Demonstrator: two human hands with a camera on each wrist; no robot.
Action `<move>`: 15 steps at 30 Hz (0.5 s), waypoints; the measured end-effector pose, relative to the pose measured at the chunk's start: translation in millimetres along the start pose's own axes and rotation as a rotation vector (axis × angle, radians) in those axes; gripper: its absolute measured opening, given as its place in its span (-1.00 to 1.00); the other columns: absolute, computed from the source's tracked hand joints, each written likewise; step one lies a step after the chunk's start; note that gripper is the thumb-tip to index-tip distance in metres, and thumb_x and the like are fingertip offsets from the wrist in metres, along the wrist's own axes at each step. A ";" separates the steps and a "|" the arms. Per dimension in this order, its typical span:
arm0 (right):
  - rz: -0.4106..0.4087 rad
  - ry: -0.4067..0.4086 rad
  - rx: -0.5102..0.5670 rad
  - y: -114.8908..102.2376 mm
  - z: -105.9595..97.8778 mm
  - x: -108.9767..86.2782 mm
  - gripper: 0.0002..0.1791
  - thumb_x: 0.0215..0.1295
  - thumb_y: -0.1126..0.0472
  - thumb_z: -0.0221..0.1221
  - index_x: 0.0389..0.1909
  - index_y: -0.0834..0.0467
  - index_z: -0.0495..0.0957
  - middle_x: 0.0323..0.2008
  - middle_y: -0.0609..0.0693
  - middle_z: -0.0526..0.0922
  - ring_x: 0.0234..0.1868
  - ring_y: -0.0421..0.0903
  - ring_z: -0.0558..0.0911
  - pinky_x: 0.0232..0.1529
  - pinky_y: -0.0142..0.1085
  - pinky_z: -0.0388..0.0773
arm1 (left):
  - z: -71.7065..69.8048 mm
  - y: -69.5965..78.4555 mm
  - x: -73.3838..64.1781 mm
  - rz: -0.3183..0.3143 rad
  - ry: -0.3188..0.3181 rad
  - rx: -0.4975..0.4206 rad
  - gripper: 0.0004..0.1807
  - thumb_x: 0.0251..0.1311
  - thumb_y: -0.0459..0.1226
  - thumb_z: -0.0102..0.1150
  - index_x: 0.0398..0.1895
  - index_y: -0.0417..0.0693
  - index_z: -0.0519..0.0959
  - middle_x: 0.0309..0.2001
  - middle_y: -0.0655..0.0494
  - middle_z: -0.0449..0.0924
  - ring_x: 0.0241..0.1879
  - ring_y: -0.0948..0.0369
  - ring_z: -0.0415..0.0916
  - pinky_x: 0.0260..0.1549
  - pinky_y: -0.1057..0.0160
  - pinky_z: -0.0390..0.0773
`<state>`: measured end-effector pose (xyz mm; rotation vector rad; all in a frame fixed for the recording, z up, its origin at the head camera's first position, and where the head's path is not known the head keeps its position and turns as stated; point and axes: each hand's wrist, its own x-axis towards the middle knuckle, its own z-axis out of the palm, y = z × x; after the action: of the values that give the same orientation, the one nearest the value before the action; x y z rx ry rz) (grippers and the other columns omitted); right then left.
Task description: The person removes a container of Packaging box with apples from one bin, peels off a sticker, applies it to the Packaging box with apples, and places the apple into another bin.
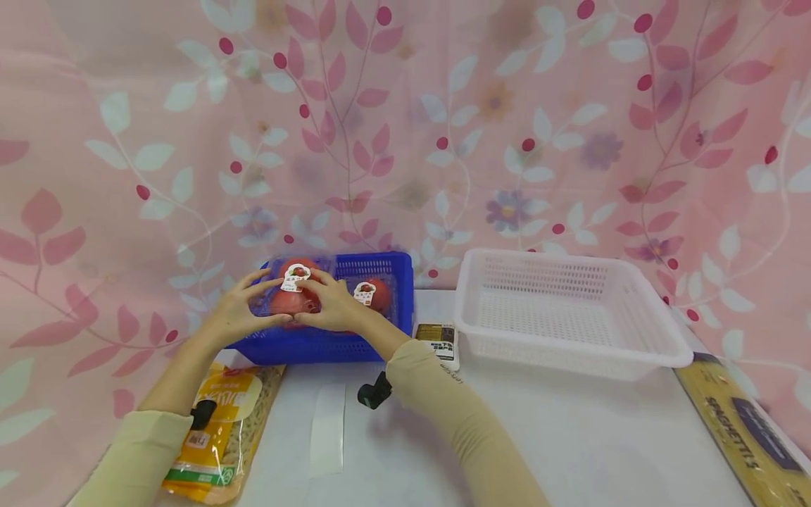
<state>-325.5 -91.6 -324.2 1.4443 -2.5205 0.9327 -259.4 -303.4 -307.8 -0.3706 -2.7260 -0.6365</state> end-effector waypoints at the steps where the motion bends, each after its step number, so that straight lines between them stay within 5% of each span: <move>1: 0.009 -0.005 -0.001 2.2 2.6 0.0 -0.32 0.17 -0.06 0.17 0.29 0.08 0.27 0.37 0.14 0.04 0.32 0.15 0.13 0.20 0.11 0.15 | 1.4 -1.8 0.2 -0.011 -0.016 0.005 -0.12 -0.16 0.18 0.31 0.24 -0.06 0.38 0.33 -0.15 0.11 0.02 -0.20 0.38 -0.20 -0.12 0.50; 9: 0.056 -0.054 -0.020 15.0 14.9 0.8 -0.31 0.16 -0.09 0.18 0.28 0.10 0.30 0.31 0.14 0.19 0.30 0.07 0.22 0.15 -0.06 0.32 | 12.6 -14.6 2.8 -0.079 -0.118 0.033 -0.11 -0.18 0.28 0.23 0.21 -0.03 0.41 0.30 -0.16 0.19 0.20 -0.24 0.18 -0.06 -0.22 0.37; 15: 0.062 -0.091 -0.046 22.9 20.9 4.2 -0.31 0.17 -0.14 0.15 0.29 0.05 0.29 0.31 0.11 0.21 0.29 0.02 0.24 0.16 -0.09 0.31 | 17.9 -21.3 5.5 -0.061 -0.112 0.033 -0.15 -0.17 0.23 0.27 0.16 -0.10 0.46 0.25 -0.24 0.25 0.18 -0.24 0.21 -0.01 -0.22 0.33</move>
<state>-341.8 -97.8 -350.1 1.4344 -2.6478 0.8309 -275.6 -312.6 -329.2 -0.3259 -2.8603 -0.6024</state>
